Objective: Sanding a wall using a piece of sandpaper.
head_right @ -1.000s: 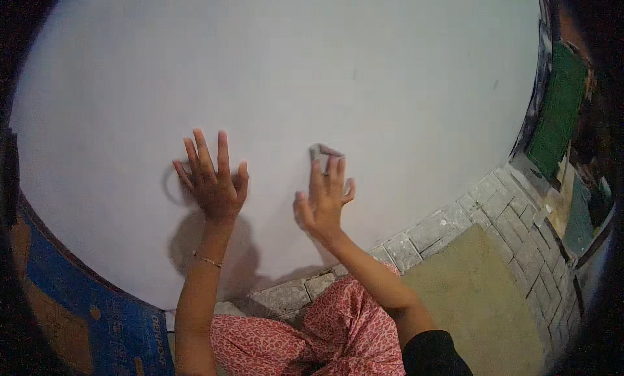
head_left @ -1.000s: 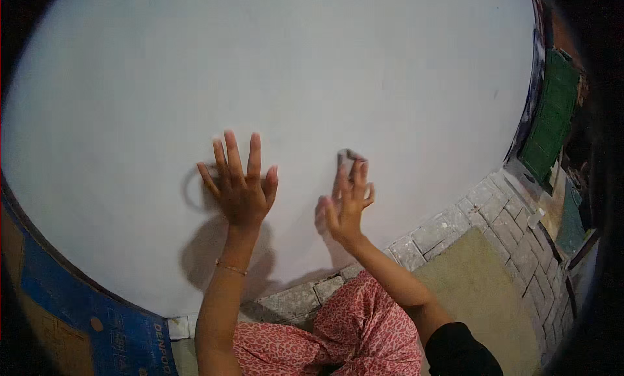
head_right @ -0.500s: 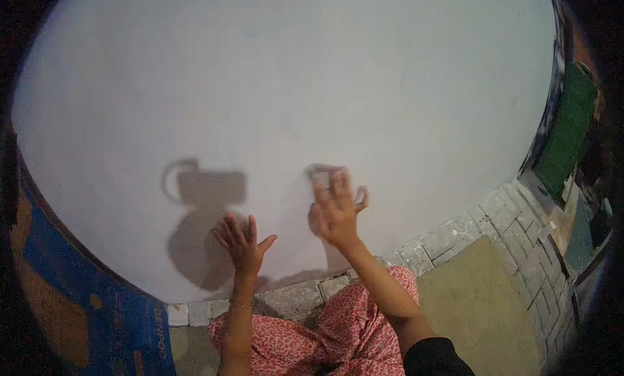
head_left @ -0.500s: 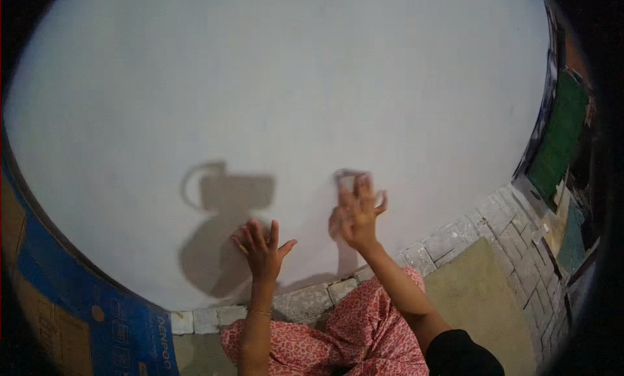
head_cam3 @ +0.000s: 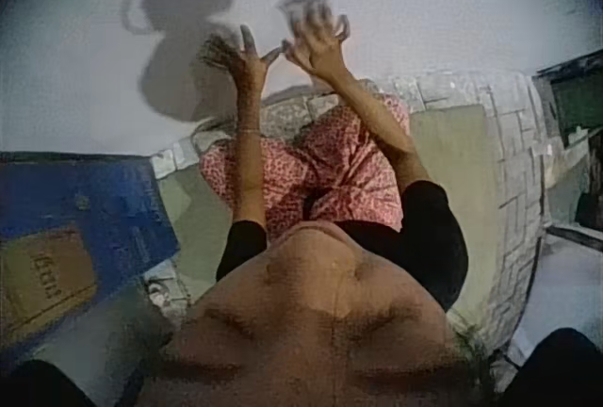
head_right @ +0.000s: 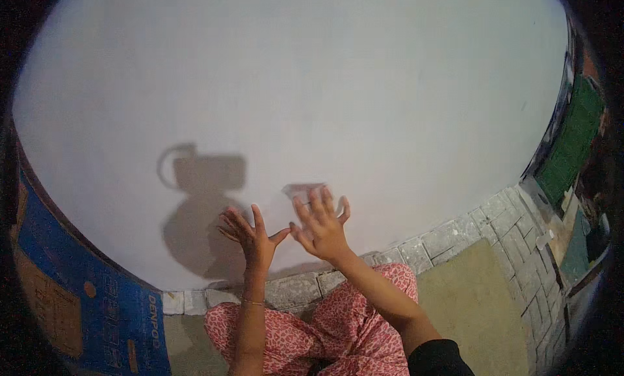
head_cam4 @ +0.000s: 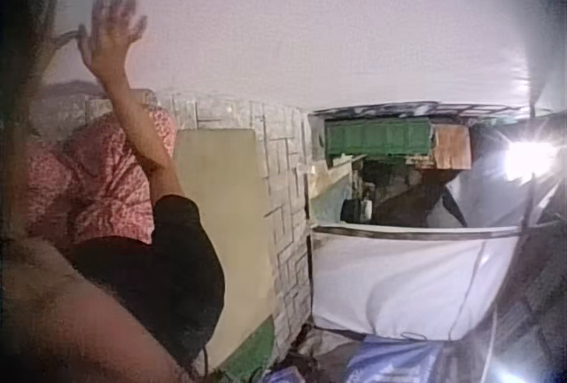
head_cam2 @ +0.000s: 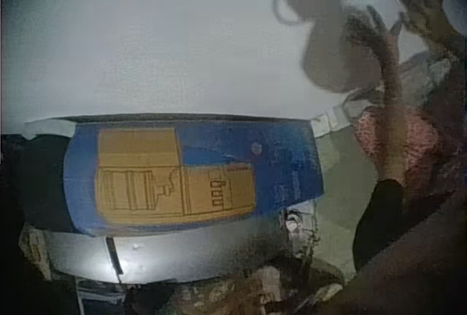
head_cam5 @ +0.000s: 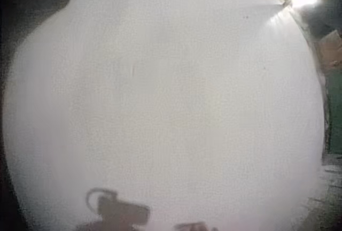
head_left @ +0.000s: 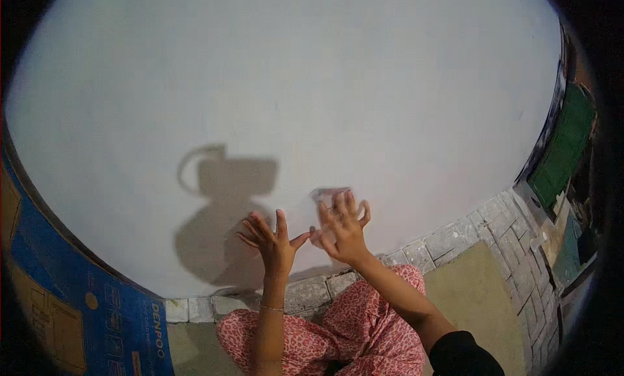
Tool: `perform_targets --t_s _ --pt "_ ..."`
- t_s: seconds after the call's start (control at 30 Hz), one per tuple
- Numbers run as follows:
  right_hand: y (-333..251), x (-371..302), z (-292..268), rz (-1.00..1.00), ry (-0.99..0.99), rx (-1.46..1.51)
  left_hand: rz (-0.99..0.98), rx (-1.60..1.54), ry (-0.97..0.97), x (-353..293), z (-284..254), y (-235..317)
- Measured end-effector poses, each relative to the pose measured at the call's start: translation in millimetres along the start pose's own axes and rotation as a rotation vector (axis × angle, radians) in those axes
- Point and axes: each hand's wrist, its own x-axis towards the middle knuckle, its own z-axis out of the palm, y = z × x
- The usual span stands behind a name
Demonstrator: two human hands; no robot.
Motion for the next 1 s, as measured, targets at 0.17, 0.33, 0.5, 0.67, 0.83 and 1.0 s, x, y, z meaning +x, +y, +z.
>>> perform_targets --t_s 0.17,0.33,0.5,0.67,0.83,1.0 --pt "31 -7 -9 0.300 0.192 0.008 0.013 -0.077 0.040 -3 4 3" --pt "0 -14 -9 0.130 -0.060 0.132 0.017 -0.047 0.016 -9 5 1" --pt "14 -11 -8 0.324 0.202 0.105 0.022 -0.027 0.004 -8 6 6" --pt "4 -18 -15 0.076 -0.109 -0.043 0.008 -0.030 -0.018 -10 7 1" --pt "18 -4 -13 0.525 0.346 0.254 0.005 -0.013 -0.015 -13 7 6" --pt "15 -11 -12 0.097 -0.109 0.022 0.024 -0.043 0.023 -15 12 2"
